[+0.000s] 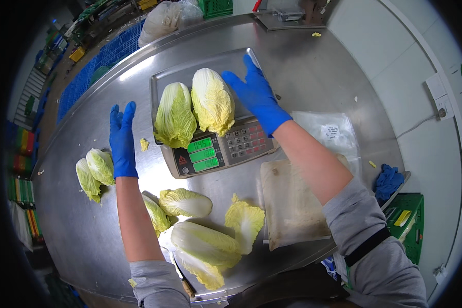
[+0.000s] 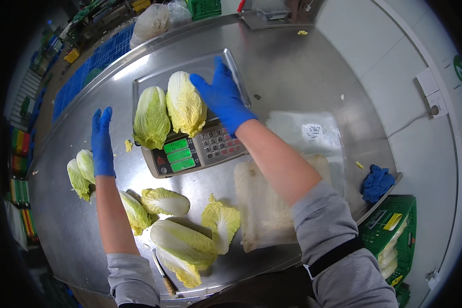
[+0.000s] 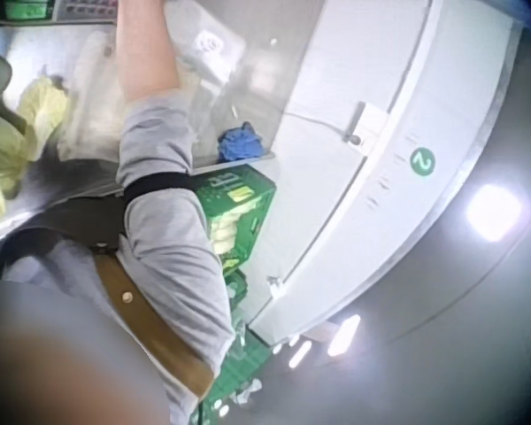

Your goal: Weighing Napa cabbage, trimming leaves, and packing them into plastic bags.

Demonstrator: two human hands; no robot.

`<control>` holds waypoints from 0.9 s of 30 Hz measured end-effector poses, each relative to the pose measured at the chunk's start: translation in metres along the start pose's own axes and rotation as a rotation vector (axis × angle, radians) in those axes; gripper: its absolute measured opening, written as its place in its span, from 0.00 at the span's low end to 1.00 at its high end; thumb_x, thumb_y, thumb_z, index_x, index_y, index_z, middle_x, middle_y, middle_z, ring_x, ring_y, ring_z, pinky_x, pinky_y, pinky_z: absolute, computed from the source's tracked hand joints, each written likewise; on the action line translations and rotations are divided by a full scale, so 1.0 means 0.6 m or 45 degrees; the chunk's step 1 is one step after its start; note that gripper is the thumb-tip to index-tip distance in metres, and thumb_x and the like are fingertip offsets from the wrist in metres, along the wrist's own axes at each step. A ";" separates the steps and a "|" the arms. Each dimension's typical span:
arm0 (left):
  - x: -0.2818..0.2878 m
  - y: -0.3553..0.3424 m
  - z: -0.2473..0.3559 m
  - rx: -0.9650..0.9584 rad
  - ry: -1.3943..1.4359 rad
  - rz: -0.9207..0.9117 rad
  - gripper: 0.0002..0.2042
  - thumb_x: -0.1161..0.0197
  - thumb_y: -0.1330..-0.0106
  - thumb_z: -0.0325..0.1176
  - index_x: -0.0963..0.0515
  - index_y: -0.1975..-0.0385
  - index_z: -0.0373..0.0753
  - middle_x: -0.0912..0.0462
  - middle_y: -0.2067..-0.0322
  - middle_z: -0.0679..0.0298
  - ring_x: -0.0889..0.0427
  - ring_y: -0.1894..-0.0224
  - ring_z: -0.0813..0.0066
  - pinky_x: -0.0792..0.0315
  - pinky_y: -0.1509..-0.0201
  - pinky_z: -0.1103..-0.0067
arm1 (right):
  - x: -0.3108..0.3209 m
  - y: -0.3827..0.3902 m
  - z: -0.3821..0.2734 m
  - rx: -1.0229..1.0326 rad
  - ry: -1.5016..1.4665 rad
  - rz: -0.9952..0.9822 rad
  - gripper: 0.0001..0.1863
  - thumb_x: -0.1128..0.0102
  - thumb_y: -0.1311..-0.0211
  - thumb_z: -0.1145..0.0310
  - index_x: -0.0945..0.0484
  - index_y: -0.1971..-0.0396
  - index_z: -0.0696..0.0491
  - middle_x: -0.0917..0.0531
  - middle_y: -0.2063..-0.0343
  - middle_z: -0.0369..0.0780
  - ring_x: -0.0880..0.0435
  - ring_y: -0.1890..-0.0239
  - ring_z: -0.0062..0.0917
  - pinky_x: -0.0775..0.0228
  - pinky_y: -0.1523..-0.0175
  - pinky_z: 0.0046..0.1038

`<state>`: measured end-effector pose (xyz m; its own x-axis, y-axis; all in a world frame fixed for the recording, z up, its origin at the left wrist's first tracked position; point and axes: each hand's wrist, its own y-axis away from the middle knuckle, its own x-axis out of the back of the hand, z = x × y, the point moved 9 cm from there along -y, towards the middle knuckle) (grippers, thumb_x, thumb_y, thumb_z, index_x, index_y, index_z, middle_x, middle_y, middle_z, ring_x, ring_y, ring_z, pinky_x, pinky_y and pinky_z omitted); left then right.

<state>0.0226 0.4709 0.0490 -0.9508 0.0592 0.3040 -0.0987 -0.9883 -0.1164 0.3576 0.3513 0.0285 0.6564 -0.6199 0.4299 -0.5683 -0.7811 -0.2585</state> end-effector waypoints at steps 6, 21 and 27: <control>-0.090 0.001 0.006 0.000 -0.166 -0.091 0.42 0.32 0.47 0.50 0.43 0.36 0.35 0.38 0.40 0.43 0.36 0.37 0.57 0.42 0.37 0.70 | -0.043 0.008 -0.010 -0.125 0.168 -0.139 0.56 0.35 0.55 0.41 0.55 0.34 0.56 0.46 0.37 0.57 0.39 0.38 0.49 0.42 0.37 0.39; -0.252 0.471 0.070 0.100 0.523 -0.491 0.39 0.31 0.51 0.25 0.43 0.37 0.36 0.37 0.40 0.57 0.35 0.40 0.66 0.39 0.36 0.71 | 0.228 0.413 0.002 -0.117 -0.225 -0.176 0.53 0.30 0.55 0.66 0.56 0.33 0.57 0.42 0.37 0.49 0.40 0.36 0.37 0.45 0.35 0.35; -0.332 0.694 -0.025 0.334 0.654 -0.686 0.40 0.33 0.47 0.29 0.48 0.35 0.35 0.41 0.37 0.54 0.40 0.37 0.60 0.45 0.34 0.69 | 0.326 0.604 0.095 -0.300 -0.117 -0.153 0.49 0.34 0.50 0.66 0.56 0.33 0.59 0.46 0.35 0.51 0.45 0.33 0.40 0.50 0.33 0.35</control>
<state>0.1666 0.0499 -0.0744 -0.8147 0.5334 -0.2276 -0.5725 -0.8022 0.1692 0.3085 -0.0570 -0.0306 0.7621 -0.5367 0.3622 -0.5764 -0.8172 0.0021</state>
